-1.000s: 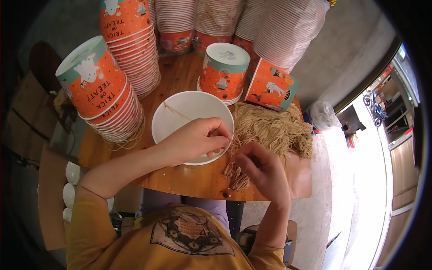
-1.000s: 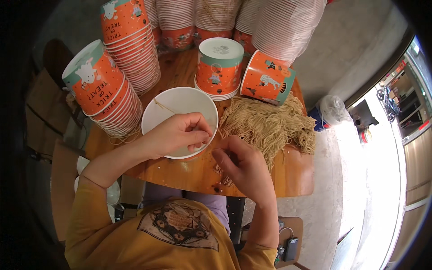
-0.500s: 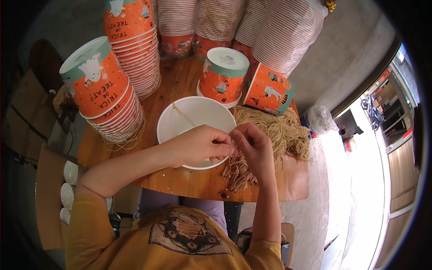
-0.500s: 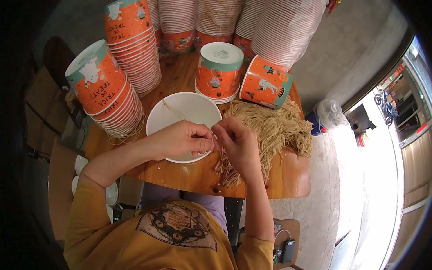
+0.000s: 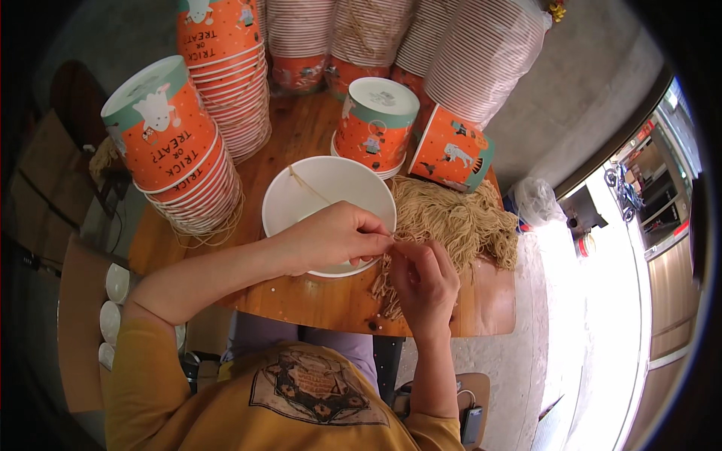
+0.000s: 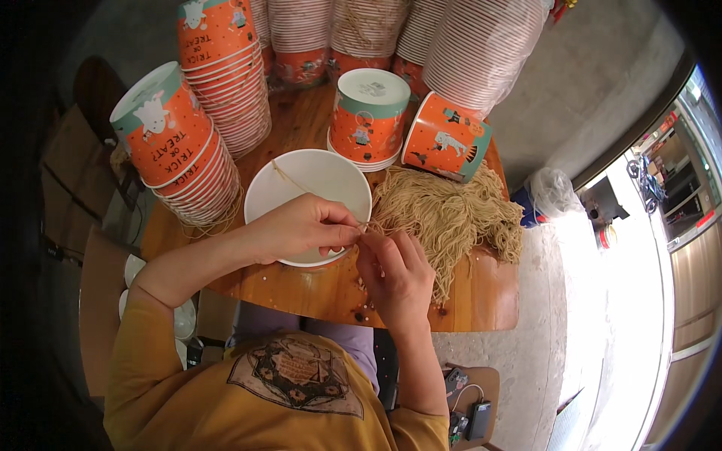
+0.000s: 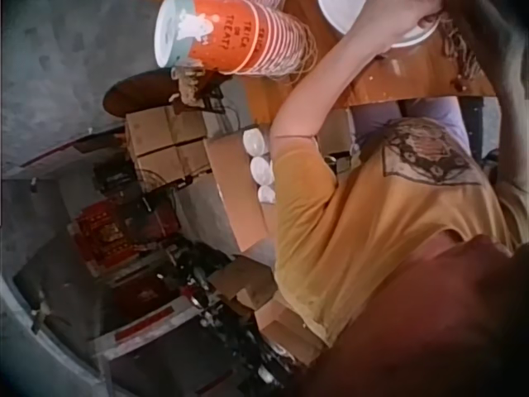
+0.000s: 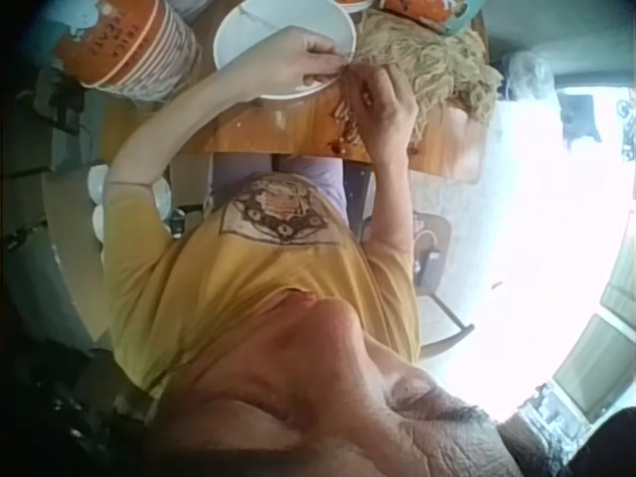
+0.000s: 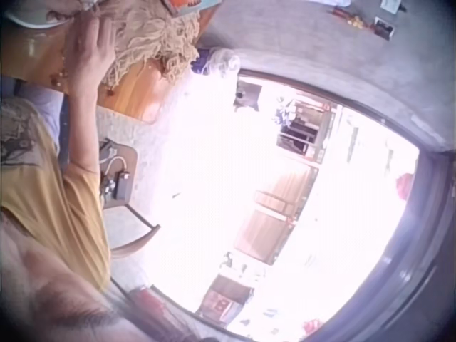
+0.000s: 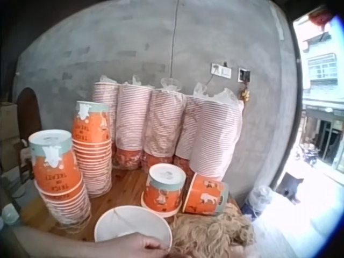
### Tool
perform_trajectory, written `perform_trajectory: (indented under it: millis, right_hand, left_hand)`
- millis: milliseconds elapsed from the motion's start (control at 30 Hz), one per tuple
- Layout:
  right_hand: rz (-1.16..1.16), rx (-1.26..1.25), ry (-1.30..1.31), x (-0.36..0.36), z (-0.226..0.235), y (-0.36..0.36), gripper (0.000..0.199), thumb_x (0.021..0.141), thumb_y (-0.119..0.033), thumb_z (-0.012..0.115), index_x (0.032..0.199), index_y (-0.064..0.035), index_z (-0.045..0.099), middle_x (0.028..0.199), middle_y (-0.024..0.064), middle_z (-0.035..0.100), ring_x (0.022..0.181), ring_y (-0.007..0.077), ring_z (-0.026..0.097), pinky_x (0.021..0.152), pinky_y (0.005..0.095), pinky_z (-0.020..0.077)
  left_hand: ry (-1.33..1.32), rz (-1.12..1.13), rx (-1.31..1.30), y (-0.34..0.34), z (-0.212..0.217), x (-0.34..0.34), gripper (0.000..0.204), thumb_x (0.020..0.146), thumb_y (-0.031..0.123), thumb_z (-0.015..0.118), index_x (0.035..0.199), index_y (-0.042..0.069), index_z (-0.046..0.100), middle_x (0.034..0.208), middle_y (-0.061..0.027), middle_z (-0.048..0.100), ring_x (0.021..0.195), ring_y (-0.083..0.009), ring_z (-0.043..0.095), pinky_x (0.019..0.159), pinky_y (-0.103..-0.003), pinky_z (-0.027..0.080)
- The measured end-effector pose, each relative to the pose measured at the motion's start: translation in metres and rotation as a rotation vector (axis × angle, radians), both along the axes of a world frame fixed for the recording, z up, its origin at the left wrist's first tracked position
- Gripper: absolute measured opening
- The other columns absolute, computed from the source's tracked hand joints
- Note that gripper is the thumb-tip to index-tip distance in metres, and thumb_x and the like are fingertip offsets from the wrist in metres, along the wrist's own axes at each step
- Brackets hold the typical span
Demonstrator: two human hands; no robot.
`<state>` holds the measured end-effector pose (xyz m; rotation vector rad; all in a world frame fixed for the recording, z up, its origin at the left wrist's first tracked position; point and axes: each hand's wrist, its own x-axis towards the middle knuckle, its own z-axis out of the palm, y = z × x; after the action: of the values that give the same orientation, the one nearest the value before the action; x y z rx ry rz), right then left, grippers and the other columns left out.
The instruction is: The recorder is threading and tying twine handles onto decorative paper treat buckets at a workstation.
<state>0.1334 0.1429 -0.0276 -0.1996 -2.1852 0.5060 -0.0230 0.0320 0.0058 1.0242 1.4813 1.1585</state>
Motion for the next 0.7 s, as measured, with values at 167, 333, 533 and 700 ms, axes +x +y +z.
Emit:
perform_trajectory:
  millis: [167, 333, 533, 700]
  right_hand:
    - [0.002, -0.167, 0.011, -0.002, -0.001, -0.008, 0.017, 0.076, 0.002, 0.07, 0.089, -0.0062, 0.062, 0.069, 0.0038, 0.053, 0.055, 0.0166, 0.052, 0.049, 0.0293, 0.0428]
    - [0.038, -0.298, 0.073, -0.003, -0.012, -0.025, 0.018, 0.075, 0.004, 0.07, 0.087, -0.0062, 0.06, 0.066, 0.0033, 0.053, 0.053, 0.0145, 0.051, 0.048, 0.0274, 0.0418]
    - [0.019, -0.156, 0.073, -0.001, -0.014, -0.026, 0.022, 0.074, 0.003, 0.072, 0.09, -0.0079, 0.063, 0.066, 0.0025, 0.052, 0.055, 0.016, 0.051, 0.05, 0.0296, 0.0429]
    - [0.071, -0.111, -0.012, 0.005, -0.006, -0.017, 0.03, 0.075, 0.005, 0.071, 0.102, -0.0078, 0.067, 0.066, 0.004, 0.052, 0.055, 0.0175, 0.051, 0.05, 0.0301, 0.0434]
  left_hand:
    - [-0.023, -0.01, -0.014, 0.0, -0.001, -0.001, 0.02, 0.096, 0.02, 0.06, 0.098, 0.001, 0.066, 0.082, 0.0023, 0.061, 0.073, -0.0047, 0.053, 0.065, -0.02, 0.044]
    - [-0.239, -0.027, -0.04, 0.001, -0.003, -0.004, 0.017, 0.096, 0.017, 0.059, 0.103, 0.003, 0.065, 0.089, 0.002, 0.062, 0.078, -0.005, 0.055, 0.066, -0.02, 0.045]
    - [-0.47, -0.047, -0.136, -0.002, 0.002, -0.008, 0.018, 0.095, 0.012, 0.057, 0.111, 0.004, 0.06, 0.102, 0.0003, 0.061, 0.088, -0.0072, 0.058, 0.074, -0.021, 0.047]
    - [-0.571, 0.002, -0.092, -0.008, -0.005, -0.014, 0.02, 0.094, 0.006, 0.057, 0.114, 0.004, 0.057, 0.106, -0.0011, 0.059, 0.094, -0.0096, 0.058, 0.081, -0.022, 0.048]
